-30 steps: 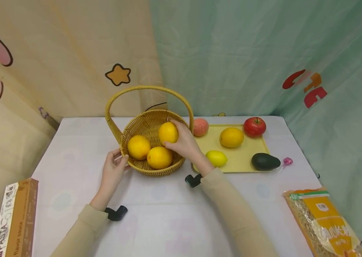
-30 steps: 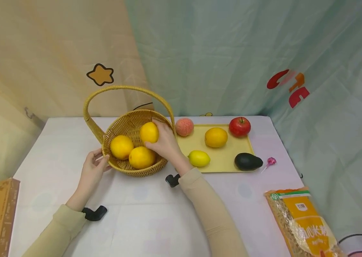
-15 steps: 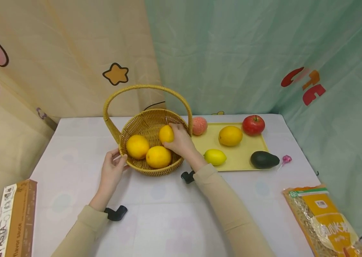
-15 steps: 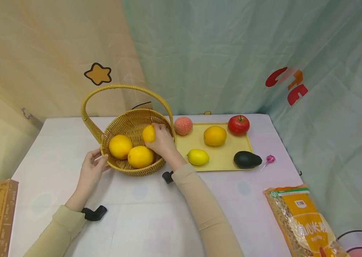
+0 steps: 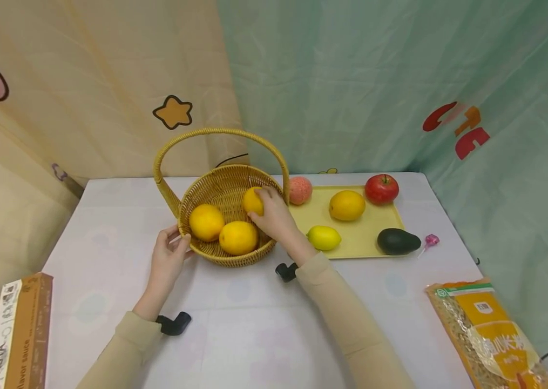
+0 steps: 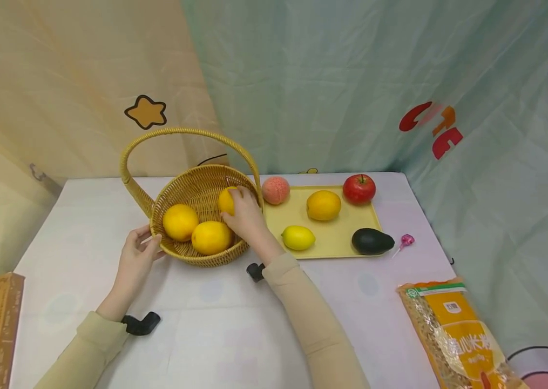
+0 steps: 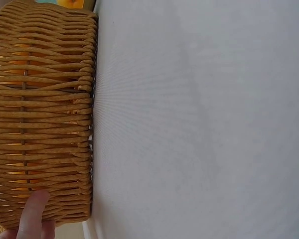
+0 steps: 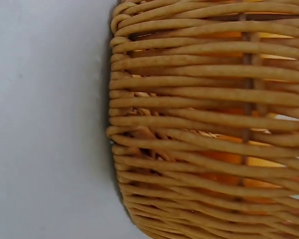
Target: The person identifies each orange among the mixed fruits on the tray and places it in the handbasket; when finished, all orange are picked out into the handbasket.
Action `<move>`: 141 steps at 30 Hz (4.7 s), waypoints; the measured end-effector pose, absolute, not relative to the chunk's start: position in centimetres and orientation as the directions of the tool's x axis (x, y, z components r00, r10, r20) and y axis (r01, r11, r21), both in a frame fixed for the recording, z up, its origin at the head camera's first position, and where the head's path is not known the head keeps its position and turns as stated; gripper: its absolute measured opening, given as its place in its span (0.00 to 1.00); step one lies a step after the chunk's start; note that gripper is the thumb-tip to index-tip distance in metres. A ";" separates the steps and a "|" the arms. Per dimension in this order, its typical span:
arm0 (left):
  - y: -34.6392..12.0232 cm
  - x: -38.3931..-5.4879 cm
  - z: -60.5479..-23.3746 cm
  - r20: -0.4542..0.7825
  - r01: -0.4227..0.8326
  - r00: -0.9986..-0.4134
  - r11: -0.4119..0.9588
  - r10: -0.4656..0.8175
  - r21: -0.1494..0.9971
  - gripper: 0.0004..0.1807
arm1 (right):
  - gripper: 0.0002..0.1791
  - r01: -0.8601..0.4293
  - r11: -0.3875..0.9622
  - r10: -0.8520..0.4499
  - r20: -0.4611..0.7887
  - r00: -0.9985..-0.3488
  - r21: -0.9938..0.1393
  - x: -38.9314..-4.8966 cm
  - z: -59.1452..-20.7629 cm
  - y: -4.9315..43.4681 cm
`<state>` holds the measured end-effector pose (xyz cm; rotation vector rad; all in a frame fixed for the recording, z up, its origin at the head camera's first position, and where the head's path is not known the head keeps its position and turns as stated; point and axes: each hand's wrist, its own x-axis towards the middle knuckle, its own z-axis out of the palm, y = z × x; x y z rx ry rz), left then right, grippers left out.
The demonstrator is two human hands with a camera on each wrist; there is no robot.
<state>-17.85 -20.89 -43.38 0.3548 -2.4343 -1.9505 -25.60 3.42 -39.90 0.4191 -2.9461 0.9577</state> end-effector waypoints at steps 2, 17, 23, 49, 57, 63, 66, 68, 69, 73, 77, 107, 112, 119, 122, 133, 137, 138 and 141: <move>-20.9 -17.9 -43.4 -0.136 -0.169 -0.975 0.190 -0.175 0.967 0.29 | 0.30 -0.274 0.758 -0.248 0.128 -0.960 -0.592 -25.2 -39.6 3.7; -20.7 -17.8 -43.2 -0.142 -0.172 -0.976 0.187 -0.163 0.967 0.30 | 0.18 -0.307 0.529 -0.143 0.273 -0.951 -0.791 -21.7 -36.5 11.6; -20.6 -17.2 -43.1 -0.137 -0.166 -0.978 0.189 -0.156 0.968 0.30 | 0.20 -0.173 0.554 -0.023 0.192 -0.981 -0.814 -22.2 -36.7 17.1; -20.9 -16.5 -43.5 -0.152 -0.177 -0.976 0.159 -0.159 0.971 0.29 | 0.41 0.081 0.746 -0.025 -0.150 -0.988 -0.661 -25.7 -40.3 24.3; -20.6 -16.7 -43.7 -0.153 -0.178 -0.975 0.149 -0.162 0.973 0.28 | 0.47 0.088 0.747 -0.037 -0.173 -0.984 -0.659 -26.2 -41.7 24.7; -20.6 -16.7 -43.8 -0.153 -0.177 -0.975 0.146 -0.164 0.973 0.28 | 0.49 0.124 0.720 0.000 -0.179 -0.984 -0.682 -26.4 -42.2 24.7; -20.6 -16.7 -43.7 -0.147 -0.174 -0.974 0.149 -0.173 0.973 0.28 | 0.51 0.137 0.721 0.026 -0.171 -0.985 -0.679 -26.3 -42.4 24.5; -20.6 -16.7 -43.7 -0.145 -0.173 -0.974 0.152 -0.175 0.973 0.27 | 0.51 0.148 0.727 0.048 -0.165 -0.985 -0.671 -26.1 -42.5 24.4; -20.6 -16.7 -43.6 -0.144 -0.172 -0.974 0.153 -0.174 0.973 0.28 | 0.51 0.152 0.728 0.060 -0.158 -0.986 -0.668 -26.0 -42.5 24.3; -20.6 -16.8 -43.4 -0.149 -0.176 -0.974 0.158 -0.172 0.972 0.28 | 0.50 0.167 0.729 0.097 -0.142 -0.985 -0.664 -25.4 -42.5 24.1; -20.6 -16.8 -43.4 -0.147 -0.176 -0.974 0.168 -0.171 0.970 0.28 | 0.52 0.180 0.698 0.117 -0.137 -0.984 -0.693 -24.7 -42.2 24.0; -20.7 -16.8 -43.5 -0.154 -0.179 -0.975 0.154 -0.162 0.972 0.29 | 0.44 -0.006 0.408 -0.152 -0.062 -0.986 -0.913 -19.7 -36.7 9.7; -20.7 -16.8 -43.5 -0.149 -0.173 -0.976 0.149 -0.159 0.974 0.29 | 0.44 -0.016 0.351 -0.154 -0.041 -0.987 -0.936 -20.7 -37.4 6.2; -20.7 -16.8 -43.4 -0.157 -0.182 -0.974 0.152 -0.162 0.972 0.29 | 0.43 -0.096 0.446 -0.120 0.047 -0.992 -0.890 -22.7 -37.9 2.9; -20.6 -16.8 -43.4 -0.159 -0.183 -0.974 0.150 -0.162 0.972 0.29 | 0.43 -0.117 0.497 -0.101 0.077 -0.992 -0.860 -23.3 -38.1 2.1; -20.6 -16.8 -43.4 -0.166 -0.191 -0.971 0.146 -0.170 0.971 0.29 | 0.43 -0.082 0.669 -0.064 0.053 -0.997 -0.739 -23.2 -38.6 0.0; -20.5 -17.0 -43.5 -0.165 -0.190 -0.972 0.148 -0.166 0.971 0.30 | 0.37 -0.086 0.726 -0.061 0.061 -0.996 -0.682 -22.9 -38.5 -0.3; -20.5 -17.0 -43.5 -0.164 -0.188 -0.973 0.147 -0.164 0.971 0.30 | 0.36 -0.089 0.735 -0.061 0.065 -0.996 -0.672 -22.9 -38.5 -0.3; -20.4 -17.1 -43.5 -0.163 -0.186 -0.974 0.145 -0.160 0.972 0.29 | 0.34 -0.104 0.750 -0.071 0.077 -0.995 -0.653 -22.8 -38.5 -0.2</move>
